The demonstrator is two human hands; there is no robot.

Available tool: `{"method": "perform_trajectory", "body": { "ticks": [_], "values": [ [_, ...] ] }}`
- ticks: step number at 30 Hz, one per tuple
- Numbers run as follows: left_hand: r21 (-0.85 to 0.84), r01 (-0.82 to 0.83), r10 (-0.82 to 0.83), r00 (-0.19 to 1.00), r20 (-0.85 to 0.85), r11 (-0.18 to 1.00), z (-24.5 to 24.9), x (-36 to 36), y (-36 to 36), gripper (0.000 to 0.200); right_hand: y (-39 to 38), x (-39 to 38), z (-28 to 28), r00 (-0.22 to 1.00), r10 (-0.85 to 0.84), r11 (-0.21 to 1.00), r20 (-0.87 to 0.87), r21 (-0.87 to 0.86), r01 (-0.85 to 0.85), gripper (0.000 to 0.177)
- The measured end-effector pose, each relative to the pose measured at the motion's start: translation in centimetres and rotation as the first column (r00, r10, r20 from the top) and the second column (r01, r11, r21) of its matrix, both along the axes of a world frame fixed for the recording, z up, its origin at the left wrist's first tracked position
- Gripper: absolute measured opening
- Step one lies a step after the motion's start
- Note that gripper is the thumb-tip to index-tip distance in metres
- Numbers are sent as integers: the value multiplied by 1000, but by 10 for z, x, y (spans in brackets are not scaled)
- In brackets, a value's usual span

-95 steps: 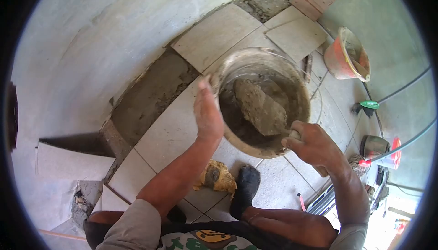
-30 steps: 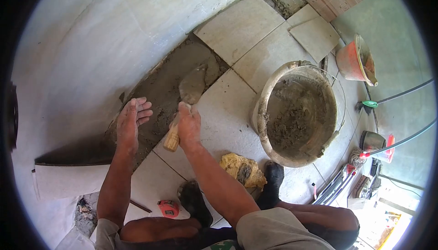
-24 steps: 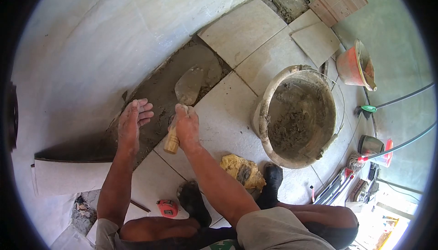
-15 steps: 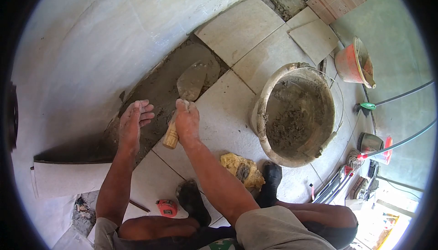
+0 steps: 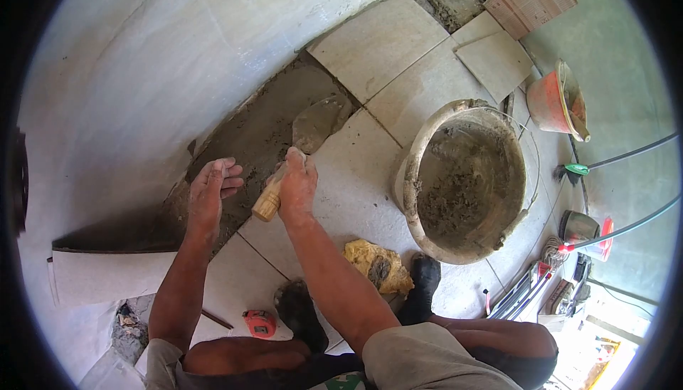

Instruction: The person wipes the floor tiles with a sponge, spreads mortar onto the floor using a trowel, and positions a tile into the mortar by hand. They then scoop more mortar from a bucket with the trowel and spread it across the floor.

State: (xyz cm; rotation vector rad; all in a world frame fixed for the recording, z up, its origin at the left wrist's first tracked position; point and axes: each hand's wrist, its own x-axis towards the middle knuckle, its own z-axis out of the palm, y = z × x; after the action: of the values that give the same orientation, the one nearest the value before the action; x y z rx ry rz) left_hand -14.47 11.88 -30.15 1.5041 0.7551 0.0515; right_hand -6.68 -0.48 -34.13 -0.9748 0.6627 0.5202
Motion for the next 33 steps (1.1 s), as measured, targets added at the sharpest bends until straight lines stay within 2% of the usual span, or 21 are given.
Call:
{"method": "perform_trajectory", "body": {
  "ticks": [5,8,16,26,28,29,31,32,33],
  "values": [
    [18,-6,6,1000,0,1000,-2,1,-3,45,3,-1,0,1000,7,1000,26,22,-7,25],
    [21,13,-13,1000,-15,1000,-4,1,-5,46,5,8,-3,997,-77,997,-31,15,78,26],
    [38,29,-28,999,-42,999,-11,1,-7,49,9,8,12,991,-114,977,-70,173,124,29],
    [106,66,-60,996,-60,992,-21,-1,-7,47,19,23,21,973,-192,945,-129,244,219,27],
    [120,60,-53,997,-63,991,-26,-2,-5,46,17,17,12,999,-53,988,-8,141,54,28],
    [76,59,-55,997,-50,995,-28,-2,-4,46,16,10,5,998,-55,989,-11,139,56,28],
    [25,59,-58,998,-39,998,-27,-1,-6,45,13,-3,-1,958,155,980,240,-163,-118,28],
    [34,53,-51,998,-47,998,-22,1,-7,45,11,-8,-3,958,157,979,239,-165,-119,28],
    [46,46,-43,997,-56,998,-19,2,-7,45,10,-10,6,980,103,985,169,-154,-77,28]
  ]
}}
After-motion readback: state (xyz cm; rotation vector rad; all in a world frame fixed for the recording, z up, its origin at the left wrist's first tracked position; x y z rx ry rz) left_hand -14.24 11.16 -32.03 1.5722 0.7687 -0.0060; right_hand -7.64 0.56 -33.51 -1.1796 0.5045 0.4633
